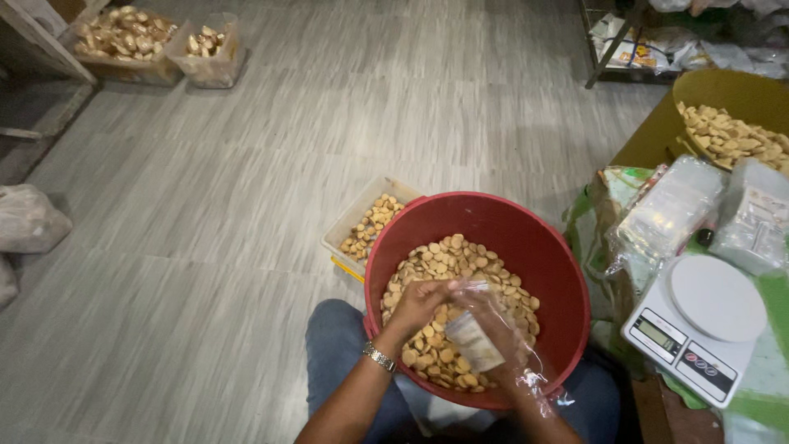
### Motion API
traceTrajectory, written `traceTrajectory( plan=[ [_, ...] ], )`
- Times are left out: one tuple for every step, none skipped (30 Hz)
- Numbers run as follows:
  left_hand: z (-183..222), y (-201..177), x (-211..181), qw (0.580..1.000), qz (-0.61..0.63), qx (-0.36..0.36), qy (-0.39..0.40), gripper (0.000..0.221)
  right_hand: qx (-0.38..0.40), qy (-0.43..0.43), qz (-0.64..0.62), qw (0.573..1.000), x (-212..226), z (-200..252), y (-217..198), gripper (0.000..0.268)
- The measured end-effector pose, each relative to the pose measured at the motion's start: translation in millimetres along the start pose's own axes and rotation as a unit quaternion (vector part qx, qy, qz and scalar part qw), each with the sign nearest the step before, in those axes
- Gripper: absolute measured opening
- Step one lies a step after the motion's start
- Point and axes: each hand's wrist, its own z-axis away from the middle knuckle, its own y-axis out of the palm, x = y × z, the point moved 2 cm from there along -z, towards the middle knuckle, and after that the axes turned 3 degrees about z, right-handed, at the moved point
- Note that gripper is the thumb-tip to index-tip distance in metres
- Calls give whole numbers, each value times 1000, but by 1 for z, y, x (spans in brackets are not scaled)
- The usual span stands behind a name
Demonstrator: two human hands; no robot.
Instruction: The person scoops round snack pieces from a red bucket into clear plastic bags by hand, then places the filled bags onto a digital scale. The person repeats this process multiple times, handling the snacks and bags directly without additional tools.
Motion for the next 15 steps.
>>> traceTrajectory(
  plan=[
    [0, -2, -2, 999, 31, 17, -5, 36, 8, 3, -25, 1000, -3, -1, 2, 48],
    [0, -5, -3, 998, 61, 34, -10, 36, 16, 5, -54, 998, -5, -1, 3, 49],
    [-1, -7, -5, 995, 89, 51, -14, 36, 24, 7, -82, 996, -7, -4, 6, 50],
    [-1, -8, -4, 994, 97, 42, 0, 35, 26, 5, -108, 994, -8, -9, 7, 51],
    [1, -7, 1, 994, 108, 34, 13, 34, 31, 4, -138, 990, -11, -9, 6, 52],
    [2, -7, 7, 992, 118, 25, 26, 33, 34, 7, -162, 986, -14, -10, 7, 53],
    [2, -8, 16, 993, 116, 18, 1, 34, 46, 22, -187, 981, -20, -5, 8, 54],
    [-1, -10, 22, 993, 113, 12, -25, 34, 56, 33, -212, 975, -27, 0, 11, 55],
    [-5, -11, 26, 993, 109, 6, -47, 35, 68, 41, -234, 969, -32, 2, 13, 56],
    [-2, -12, 27, 984, 159, 12, -84, 38, 70, 45, -248, 965, -37, 2, 13, 57],
    [1, -16, 22, 971, 208, 19, -118, 44, 79, 52, -259, 961, -40, -4, 16, 57],
    [5, -17, 16, 954, 256, 26, -152, 52, 88, 49, -282, 954, -43, -7, 14, 58],
    [11, -12, 7, 964, 236, 58, -111, 60, 115, -27, -350, 929, -45, -8, 14, 59],
    [18, -6, -2, 970, 215, 90, -70, 71, 120, 10, -370, 921, -52, -8, 14, 63],
    [26, 0, -10, 973, 194, 122, -30, 83, 123, 46, -389, 912, -60, -8, 14, 67]
  ],
)
